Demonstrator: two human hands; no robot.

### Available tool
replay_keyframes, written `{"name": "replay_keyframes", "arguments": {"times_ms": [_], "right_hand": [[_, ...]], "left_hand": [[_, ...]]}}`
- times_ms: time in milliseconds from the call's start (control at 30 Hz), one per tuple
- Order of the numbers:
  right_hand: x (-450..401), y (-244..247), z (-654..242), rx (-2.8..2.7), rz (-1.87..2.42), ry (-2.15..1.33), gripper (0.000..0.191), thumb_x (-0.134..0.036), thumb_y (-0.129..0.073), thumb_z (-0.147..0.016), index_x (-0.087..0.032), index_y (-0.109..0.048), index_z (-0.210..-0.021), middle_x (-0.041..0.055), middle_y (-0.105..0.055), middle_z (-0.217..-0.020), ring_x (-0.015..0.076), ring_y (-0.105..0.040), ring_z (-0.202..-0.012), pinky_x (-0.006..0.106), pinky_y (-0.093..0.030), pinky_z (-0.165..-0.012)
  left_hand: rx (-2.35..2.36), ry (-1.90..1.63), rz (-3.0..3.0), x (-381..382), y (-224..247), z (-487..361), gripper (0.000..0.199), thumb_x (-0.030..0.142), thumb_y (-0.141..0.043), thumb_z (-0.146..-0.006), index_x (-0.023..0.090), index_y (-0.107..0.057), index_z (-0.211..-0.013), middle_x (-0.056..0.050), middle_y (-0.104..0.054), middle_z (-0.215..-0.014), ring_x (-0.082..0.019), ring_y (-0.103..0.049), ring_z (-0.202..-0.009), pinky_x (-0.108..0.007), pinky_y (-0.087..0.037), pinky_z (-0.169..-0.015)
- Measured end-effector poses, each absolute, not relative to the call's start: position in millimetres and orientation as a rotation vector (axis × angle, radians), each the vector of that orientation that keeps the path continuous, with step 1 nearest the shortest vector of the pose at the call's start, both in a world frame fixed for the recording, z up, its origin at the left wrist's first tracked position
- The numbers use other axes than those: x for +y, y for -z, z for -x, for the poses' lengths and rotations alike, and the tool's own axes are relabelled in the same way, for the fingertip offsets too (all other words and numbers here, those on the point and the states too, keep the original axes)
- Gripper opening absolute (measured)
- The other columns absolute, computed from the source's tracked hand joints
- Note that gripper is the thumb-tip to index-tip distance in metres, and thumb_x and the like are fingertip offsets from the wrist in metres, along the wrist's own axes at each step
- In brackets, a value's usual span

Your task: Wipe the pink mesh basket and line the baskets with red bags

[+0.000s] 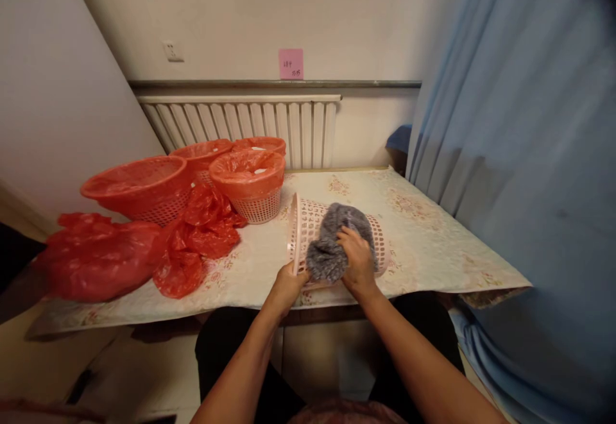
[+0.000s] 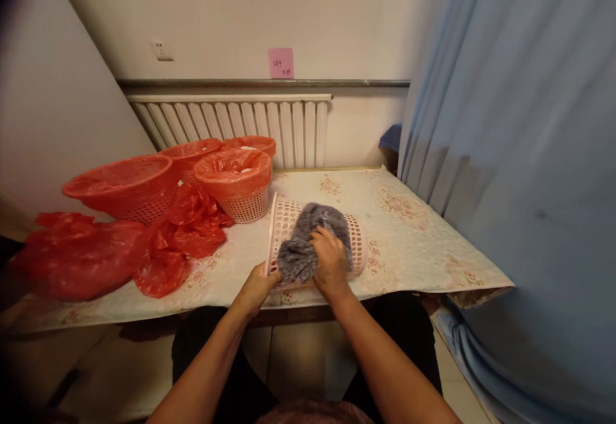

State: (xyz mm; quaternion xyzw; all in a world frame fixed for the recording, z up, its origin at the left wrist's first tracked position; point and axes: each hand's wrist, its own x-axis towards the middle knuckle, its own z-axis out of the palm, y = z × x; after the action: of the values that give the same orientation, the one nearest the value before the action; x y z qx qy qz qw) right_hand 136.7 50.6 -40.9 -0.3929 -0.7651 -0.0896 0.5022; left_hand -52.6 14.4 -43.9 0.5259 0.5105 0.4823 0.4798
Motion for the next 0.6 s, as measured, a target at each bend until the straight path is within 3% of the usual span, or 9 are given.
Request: {"name": "replay_keyframes", "arguments": {"times_ms": [100, 267, 500, 600], "right_hand": [[66, 62, -183, -1.689, 1.121, 0.276, 0.023, -0.018, -0.048, -0.085, -0.016, -0.063, -0.102, 0.0118, -0.068, -0.111, 0.0260, -0.053, -0.123, 0.043, -0.041, -0.100], [74, 74, -221, -1.327, 1.353, 0.207, 0.036, -0.033, -0.050, -0.082, -0.012, -0.064, -0.108, 0.0152, -0.068, -0.109, 0.0276, -0.060, -0.107, 0.045, -0.047, -0.094], [74, 17, -160, -1.511, 1.146, 0.082, 0.029, -0.024, -0.052, -0.080, -0.015, -0.066, -0.104, 0.0145, -0.068, -0.114, 0.0258, -0.060, -0.110, 0.043, -0.045, -0.100], [56, -6, -117, -1.696, 0.915, -0.047, 0.025, -0.022, -0.053, -0.082, -0.016, -0.066, -0.103, 0.0136, -0.068, -0.116, 0.0238, -0.061, -0.111, 0.040, -0.046, -0.100]], "left_hand": [[1.218, -1.154, -1.274, 16, 46, 54, 0.038, 0.030, -0.069, -0.072, 0.009, -0.069, -0.104, -0.010, -0.074, -0.101, -0.025, -0.067, -0.093, -0.037, -0.049, -0.092], [1.230, -1.166, -1.263, 15, 39, 50, 0.037, 0.027, -0.066, -0.069, 0.010, -0.069, -0.102, -0.011, -0.074, -0.105, -0.025, -0.067, -0.096, -0.036, -0.048, -0.092], [1.237, -1.113, -1.253, 8, 20, 42, 0.027, 0.025, -0.068, -0.070, 0.011, -0.070, -0.093, -0.007, -0.074, -0.084, -0.021, -0.066, -0.078, -0.031, -0.050, -0.077], [1.217, -1.150, -1.255, 8, 12, 42, 0.027, 0.026, -0.071, -0.074, 0.011, -0.068, -0.096, -0.005, -0.073, -0.088, -0.020, -0.065, -0.081, -0.032, -0.050, -0.079]]}}
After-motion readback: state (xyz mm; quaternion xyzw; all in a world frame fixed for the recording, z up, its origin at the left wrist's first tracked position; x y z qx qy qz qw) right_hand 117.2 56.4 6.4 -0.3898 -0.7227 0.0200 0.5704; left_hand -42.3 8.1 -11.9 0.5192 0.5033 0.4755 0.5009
